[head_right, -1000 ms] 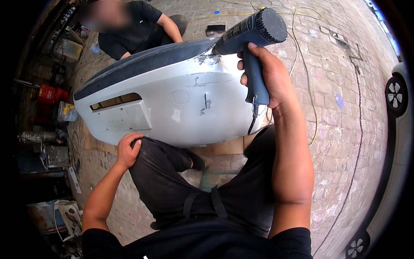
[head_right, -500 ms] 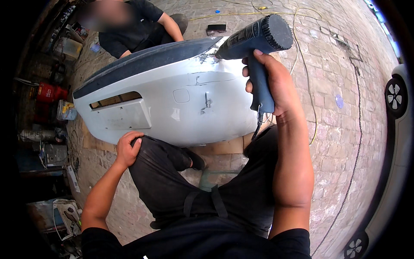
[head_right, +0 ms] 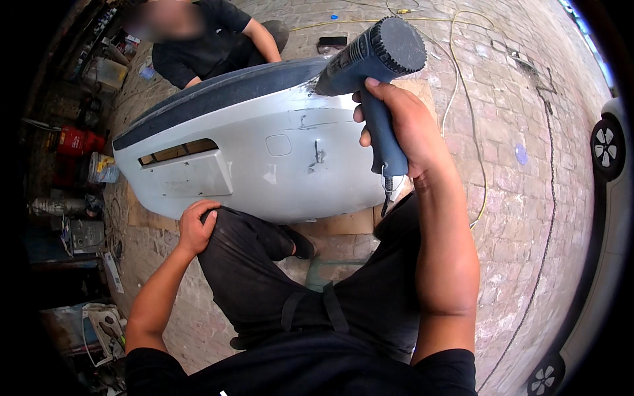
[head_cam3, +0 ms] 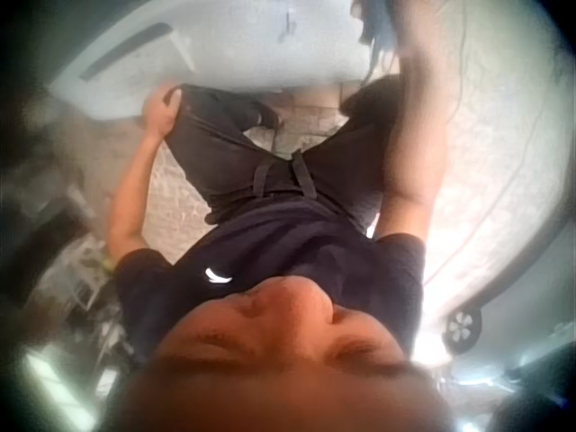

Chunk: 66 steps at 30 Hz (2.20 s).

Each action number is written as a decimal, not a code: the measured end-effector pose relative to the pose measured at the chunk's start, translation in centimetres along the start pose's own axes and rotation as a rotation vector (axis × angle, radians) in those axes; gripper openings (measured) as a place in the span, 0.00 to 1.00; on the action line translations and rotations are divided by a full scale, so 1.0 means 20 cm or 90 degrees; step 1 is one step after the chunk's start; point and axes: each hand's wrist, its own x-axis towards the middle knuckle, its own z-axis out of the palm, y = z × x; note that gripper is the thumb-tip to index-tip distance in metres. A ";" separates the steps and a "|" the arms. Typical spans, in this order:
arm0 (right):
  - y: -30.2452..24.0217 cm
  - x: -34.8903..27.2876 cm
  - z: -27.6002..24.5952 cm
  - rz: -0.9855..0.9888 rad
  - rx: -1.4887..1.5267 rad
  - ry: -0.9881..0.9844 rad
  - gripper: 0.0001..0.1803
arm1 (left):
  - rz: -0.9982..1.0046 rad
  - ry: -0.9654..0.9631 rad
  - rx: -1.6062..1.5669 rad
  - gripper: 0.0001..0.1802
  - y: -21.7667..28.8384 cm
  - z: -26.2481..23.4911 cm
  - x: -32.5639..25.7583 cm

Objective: The person repairs a white car bumper by heating damaged areas with a heat gun, scraping off old material with pliers and a scraper, and applying filler with a putty knife. A second person assists by holding a bucket nearby.

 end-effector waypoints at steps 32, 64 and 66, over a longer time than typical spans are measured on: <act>-0.02 -0.01 -0.14 -0.017 0.017 -0.001 0.22 | -0.007 -0.002 -0.009 0.13 0.00 0.01 0.00; -0.01 -0.05 -0.18 -0.061 -0.011 0.053 0.25 | -0.724 0.168 -1.081 0.31 -0.27 0.60 -0.67; -0.02 -0.04 -0.22 -0.054 0.021 -0.005 0.24 | -0.727 0.166 -1.077 0.31 -0.27 0.61 -0.69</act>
